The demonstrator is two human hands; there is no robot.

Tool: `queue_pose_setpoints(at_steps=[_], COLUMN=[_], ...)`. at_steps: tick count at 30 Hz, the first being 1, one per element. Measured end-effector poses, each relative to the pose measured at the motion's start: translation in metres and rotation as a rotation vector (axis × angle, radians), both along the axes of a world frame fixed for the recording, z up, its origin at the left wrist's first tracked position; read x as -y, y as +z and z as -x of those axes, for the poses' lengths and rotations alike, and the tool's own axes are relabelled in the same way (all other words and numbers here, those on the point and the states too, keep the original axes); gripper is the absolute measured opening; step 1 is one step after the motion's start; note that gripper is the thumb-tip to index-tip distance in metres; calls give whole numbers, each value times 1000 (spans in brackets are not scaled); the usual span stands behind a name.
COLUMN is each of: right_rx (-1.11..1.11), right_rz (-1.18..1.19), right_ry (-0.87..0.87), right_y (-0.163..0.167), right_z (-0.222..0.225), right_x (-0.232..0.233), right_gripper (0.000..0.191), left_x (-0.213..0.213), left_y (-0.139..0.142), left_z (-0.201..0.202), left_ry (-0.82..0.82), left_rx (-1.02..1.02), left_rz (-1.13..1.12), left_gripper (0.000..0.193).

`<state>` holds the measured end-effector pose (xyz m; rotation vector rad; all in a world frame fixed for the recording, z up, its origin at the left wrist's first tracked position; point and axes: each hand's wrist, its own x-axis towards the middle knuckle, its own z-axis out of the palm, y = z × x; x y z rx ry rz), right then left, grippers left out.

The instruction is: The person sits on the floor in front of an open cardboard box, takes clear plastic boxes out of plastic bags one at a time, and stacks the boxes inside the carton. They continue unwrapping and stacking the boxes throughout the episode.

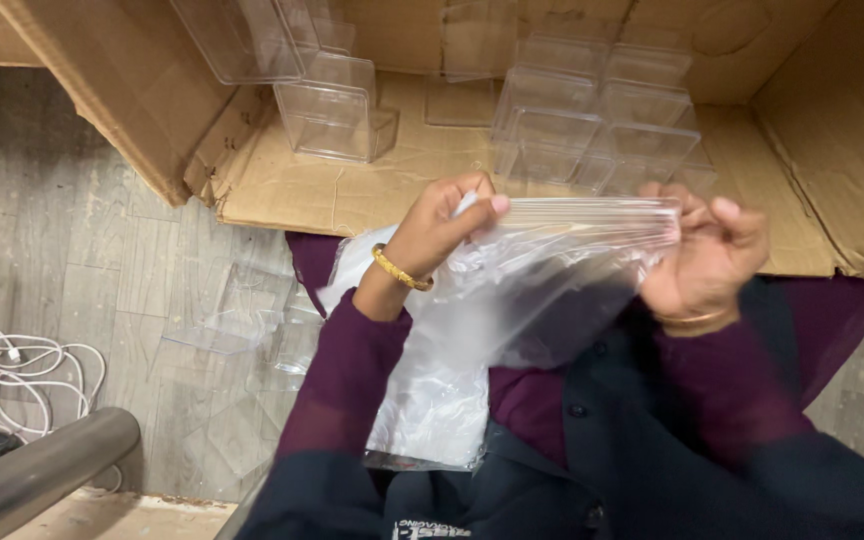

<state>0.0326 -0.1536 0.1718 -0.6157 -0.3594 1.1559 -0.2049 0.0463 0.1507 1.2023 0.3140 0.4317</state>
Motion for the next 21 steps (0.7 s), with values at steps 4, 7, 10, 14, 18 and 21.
queue_pose_setpoints(at_steps=[4, 7, 10, 14, 18, 21], right_rx=[208, 782, 1622, 1987, 1801, 1507], right_rz=[190, 426, 576, 523, 567, 528], right_ry=[-84, -155, -331, -383, -413, -388], right_y=[3, 0, -3, 5, 26, 41], right_z=[-16, -15, 3, 40, 53, 54], right_x=[7, -14, -39, -38, -27, -25], right_gripper=[18, 14, 30, 56, 49, 39], left_x=[-13, -13, -6, 3, 14, 25], left_y=[1, -8, -23, -34, -14, 17], left_z=[-12, -46, -80, -83, -59, -22], left_ry=[107, 367, 534, 527, 467, 480], left_rx=[-192, -405, -455, -411, -421, -389], left_rz=[-534, -757, -766, -779, -714, -678], left_gripper=[30, 26, 20, 17, 39, 44])
